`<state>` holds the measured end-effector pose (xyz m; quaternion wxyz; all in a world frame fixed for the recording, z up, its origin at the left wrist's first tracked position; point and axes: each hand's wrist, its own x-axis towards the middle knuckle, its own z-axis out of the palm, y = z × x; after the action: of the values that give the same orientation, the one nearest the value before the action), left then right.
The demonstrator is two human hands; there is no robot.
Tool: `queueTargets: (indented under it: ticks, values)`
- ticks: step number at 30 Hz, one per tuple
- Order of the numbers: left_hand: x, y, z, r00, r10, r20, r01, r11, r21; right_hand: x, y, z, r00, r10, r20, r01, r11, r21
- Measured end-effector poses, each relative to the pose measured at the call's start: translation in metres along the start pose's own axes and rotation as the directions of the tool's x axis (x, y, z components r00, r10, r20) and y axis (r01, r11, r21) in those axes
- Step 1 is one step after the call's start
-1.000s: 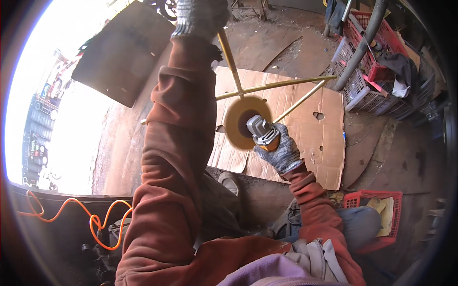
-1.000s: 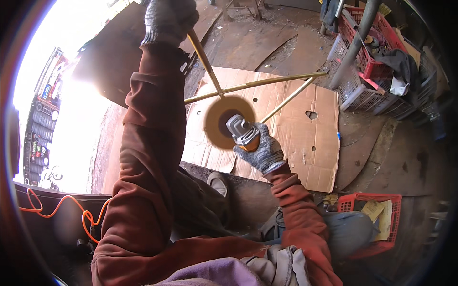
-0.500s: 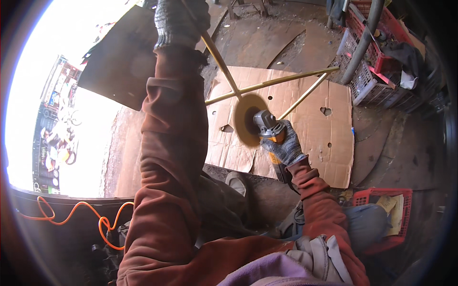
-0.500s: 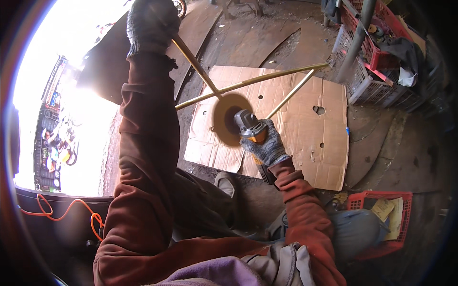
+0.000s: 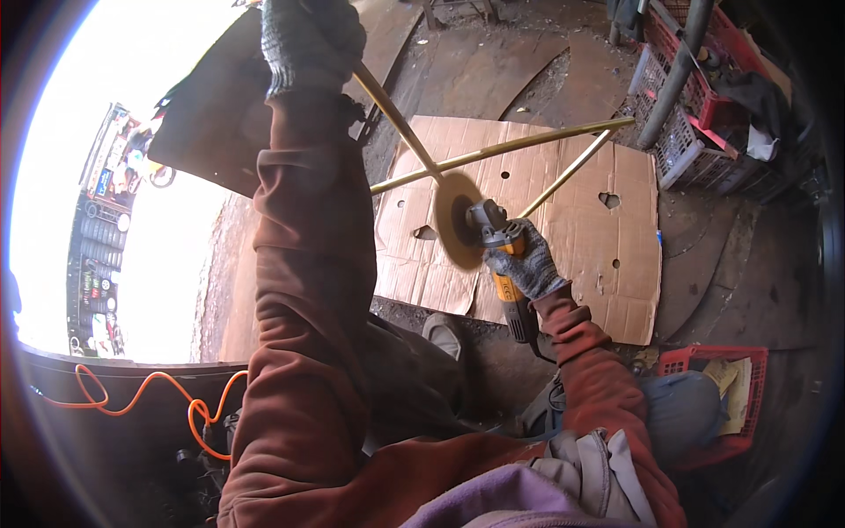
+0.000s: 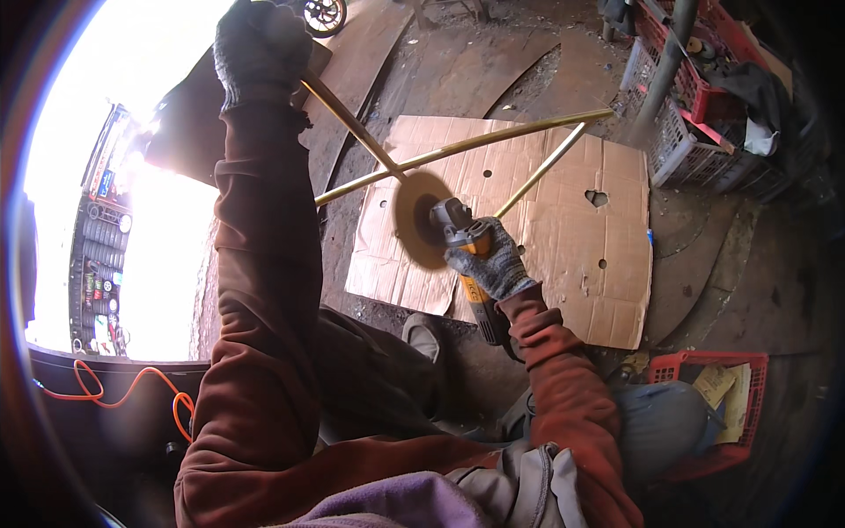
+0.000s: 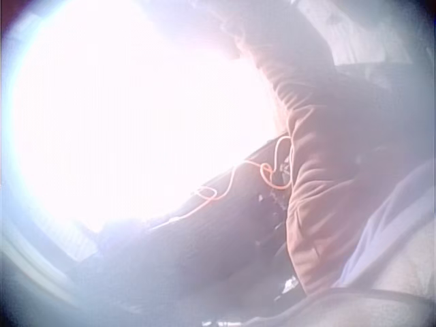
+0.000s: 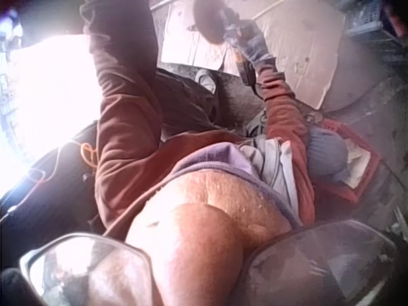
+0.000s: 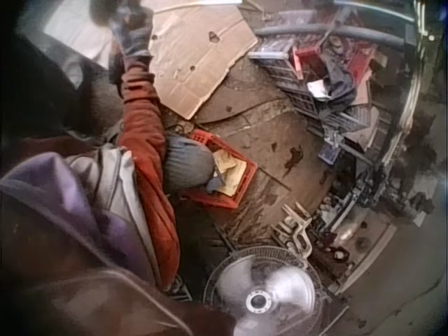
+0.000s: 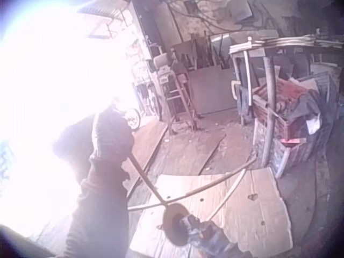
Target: The person uses an angle grinder to smooth and shape the joints and surfaces of a thin brass-colored metal frame.
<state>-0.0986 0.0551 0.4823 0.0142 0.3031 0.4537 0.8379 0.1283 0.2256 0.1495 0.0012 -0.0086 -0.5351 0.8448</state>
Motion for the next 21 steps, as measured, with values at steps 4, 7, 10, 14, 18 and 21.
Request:
queueTargets:
  ticks: [4,7,10,14,18,21]
  values:
    - [-0.005,0.003,-0.004,0.998,0.052,-0.042,-0.054,0.998,-0.038,0.0,-0.003,-0.001,1.0,0.025,0.013,-0.025,1.0,0.003]
    - [-0.003,0.002,-0.015,0.998,0.057,-0.02,-0.057,0.998,-0.039,0.0,0.002,-0.005,0.998,0.06,0.02,-0.059,0.998,-0.015]
    - [0.003,0.003,-0.033,0.994,0.063,0.088,-0.061,0.998,-0.029,-0.002,0.003,-0.004,0.995,0.092,0.036,-0.093,0.995,0.028]
    - [-0.003,0.004,-0.015,0.987,0.047,-0.156,-0.053,0.998,-0.037,-0.011,0.01,-0.005,0.992,0.119,0.046,-0.121,0.992,0.04]
    - [-0.004,-0.002,-0.023,0.998,0.047,-0.046,-0.053,0.988,-0.142,-0.031,0.01,0.004,0.998,0.053,0.034,-0.053,0.999,0.001]
    - [-0.001,0.001,-0.022,0.989,-0.103,0.11,0.126,0.965,-0.23,-0.037,0.0,0.01,1.0,0.021,0.016,-0.008,0.807,-0.59]
